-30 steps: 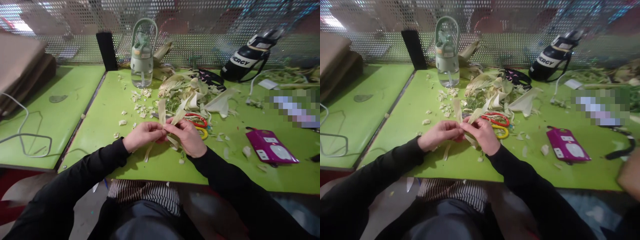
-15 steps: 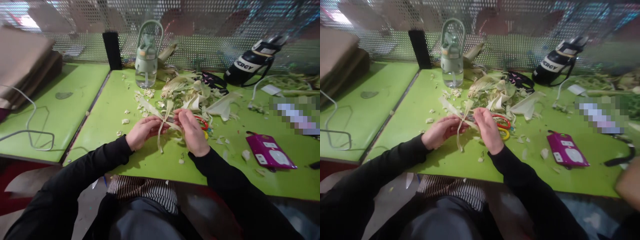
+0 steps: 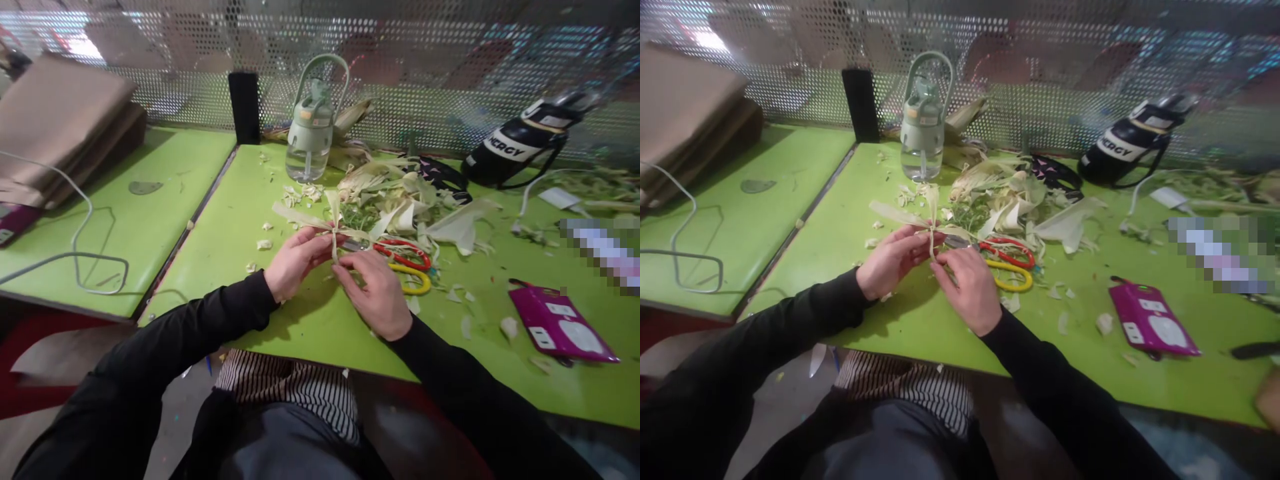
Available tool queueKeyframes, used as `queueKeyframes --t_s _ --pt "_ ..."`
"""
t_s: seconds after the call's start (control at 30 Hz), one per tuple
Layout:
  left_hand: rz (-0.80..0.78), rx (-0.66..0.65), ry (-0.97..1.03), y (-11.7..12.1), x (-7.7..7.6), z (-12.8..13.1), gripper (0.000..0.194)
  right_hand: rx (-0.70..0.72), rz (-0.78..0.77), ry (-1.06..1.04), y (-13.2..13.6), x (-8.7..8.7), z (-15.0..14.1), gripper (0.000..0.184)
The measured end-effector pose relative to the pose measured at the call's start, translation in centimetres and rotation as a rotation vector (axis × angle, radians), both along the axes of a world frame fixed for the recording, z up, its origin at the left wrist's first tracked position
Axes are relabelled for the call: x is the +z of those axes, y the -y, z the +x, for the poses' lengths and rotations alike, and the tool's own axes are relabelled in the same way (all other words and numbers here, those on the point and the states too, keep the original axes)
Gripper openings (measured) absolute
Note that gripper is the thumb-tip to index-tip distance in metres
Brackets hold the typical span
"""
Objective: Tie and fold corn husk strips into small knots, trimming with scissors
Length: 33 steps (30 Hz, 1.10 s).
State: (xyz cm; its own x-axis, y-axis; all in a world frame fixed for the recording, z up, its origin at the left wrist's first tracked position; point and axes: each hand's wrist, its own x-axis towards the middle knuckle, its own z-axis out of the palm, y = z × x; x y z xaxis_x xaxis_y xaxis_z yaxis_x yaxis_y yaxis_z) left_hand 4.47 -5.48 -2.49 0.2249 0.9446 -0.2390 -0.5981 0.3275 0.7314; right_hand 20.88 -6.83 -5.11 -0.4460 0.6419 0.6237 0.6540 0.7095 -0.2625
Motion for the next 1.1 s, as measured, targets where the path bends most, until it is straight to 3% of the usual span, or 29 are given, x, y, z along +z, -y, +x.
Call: queueKeyframes --t_s 0.23,0.4,0.53,0.6,0.77,0.9,1.0,1.1 --pt "0.077 -0.048 -0.163 -0.3 0.0 -0.4 0.008 0.020 0.046 0.023 0.6 0.6 -0.1 0.009" --pt "-0.108 -0.257 -0.290 -0.5 1.2 -1.1 0.014 -0.180 -0.066 -0.207 -0.3 1.6 1.0 0.009" --pt "-0.129 -0.321 -0.236 -0.5 1.4 -1.3 0.017 -0.201 -0.202 -0.297 -0.8 1.7 1.6 0.011" --pt "-0.084 -0.315 -0.235 -0.4 1.2 -1.2 0.011 -0.169 -0.206 -0.298 -0.7 1.7 1.4 0.010" --pt "-0.082 -0.252 -0.309 -0.2 1.1 -1.0 0.004 0.065 0.041 -0.112 -0.1 2.0 0.9 0.004" --pt "-0.031 -0.275 -0.310 -0.3 1.1 -1.4 0.004 0.150 0.138 0.001 0.0 2.3 0.9 0.007" --pt "-0.010 -0.343 -0.355 -0.5 1.2 -1.7 0.005 0.109 0.012 -0.108 0.0 2.4 1.0 0.008" --pt "0.010 -0.392 -0.343 -0.4 1.1 -1.8 0.006 -0.035 -0.317 -0.355 -0.1 2.2 1.0 0.010"
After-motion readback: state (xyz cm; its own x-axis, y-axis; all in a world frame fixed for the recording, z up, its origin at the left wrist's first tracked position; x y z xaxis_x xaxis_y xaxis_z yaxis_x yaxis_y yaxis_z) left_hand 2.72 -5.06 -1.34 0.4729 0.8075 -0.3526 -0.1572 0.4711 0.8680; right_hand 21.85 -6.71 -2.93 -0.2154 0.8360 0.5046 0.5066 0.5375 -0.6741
